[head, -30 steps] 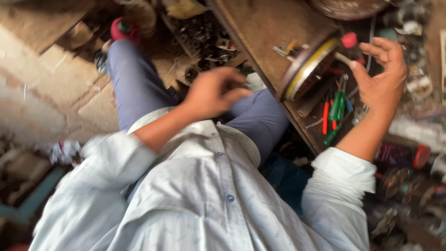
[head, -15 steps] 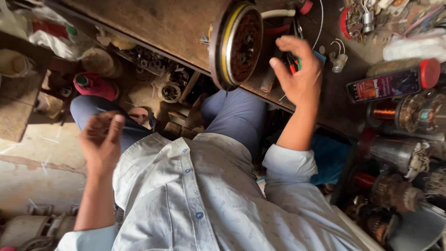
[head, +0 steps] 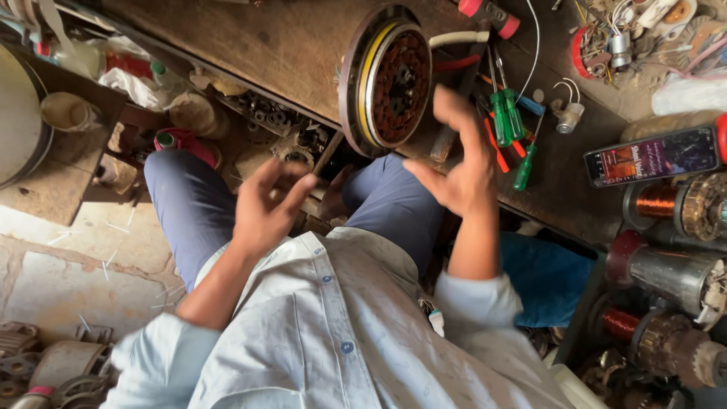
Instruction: The person sits on the floor and unscrews the housing of a ceiling fan motor with a screwdriver, removes the cover and lifts out the copper-wound stator. They then take a yellow wire, route it to the motor and work the wire ends at the winding connections.
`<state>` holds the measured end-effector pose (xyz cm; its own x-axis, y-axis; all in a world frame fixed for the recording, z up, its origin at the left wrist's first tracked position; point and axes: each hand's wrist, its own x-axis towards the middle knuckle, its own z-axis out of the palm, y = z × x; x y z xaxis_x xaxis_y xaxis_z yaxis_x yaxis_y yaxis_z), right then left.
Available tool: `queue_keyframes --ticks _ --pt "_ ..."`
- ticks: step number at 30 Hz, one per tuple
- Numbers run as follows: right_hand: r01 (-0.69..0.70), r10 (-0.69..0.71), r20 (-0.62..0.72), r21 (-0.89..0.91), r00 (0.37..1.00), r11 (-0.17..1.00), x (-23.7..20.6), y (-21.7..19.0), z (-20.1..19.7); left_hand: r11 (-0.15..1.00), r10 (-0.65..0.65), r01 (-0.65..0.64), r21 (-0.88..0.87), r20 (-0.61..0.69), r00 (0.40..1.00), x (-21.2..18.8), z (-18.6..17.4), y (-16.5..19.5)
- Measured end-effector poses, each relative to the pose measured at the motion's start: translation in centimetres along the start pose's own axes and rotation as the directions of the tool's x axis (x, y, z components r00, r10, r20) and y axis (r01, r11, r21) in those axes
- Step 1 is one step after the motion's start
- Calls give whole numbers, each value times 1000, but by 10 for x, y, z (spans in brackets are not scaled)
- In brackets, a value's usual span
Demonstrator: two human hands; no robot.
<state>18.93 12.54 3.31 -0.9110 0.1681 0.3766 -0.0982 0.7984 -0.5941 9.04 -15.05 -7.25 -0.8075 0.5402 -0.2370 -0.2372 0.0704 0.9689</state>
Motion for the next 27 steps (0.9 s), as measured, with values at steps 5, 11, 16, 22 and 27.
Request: queue_keyframes --ticks 5,11,16,22,27 --pt "93 -46 207 -221 977 971 43 25 -6 984 175 -175 4 70 982 17 22 28" --pt "61 -2 260 -219 966 974 43 35 -15 996 -41 42 -85 17 999 2 -10 12" --pt "-19 74 234 -230 969 973 24 43 -13 977 -109 71 -199 -186 977 -31 -53 -36" --pt "-95 127 131 -226 983 969 -3 50 -14 976 -51 -1 -216 -235 971 -54 -59 -72" --pt "-128 139 37 -224 990 966 -23 53 -28 968 -24 -47 -248 -277 961 -51 -61 -68"
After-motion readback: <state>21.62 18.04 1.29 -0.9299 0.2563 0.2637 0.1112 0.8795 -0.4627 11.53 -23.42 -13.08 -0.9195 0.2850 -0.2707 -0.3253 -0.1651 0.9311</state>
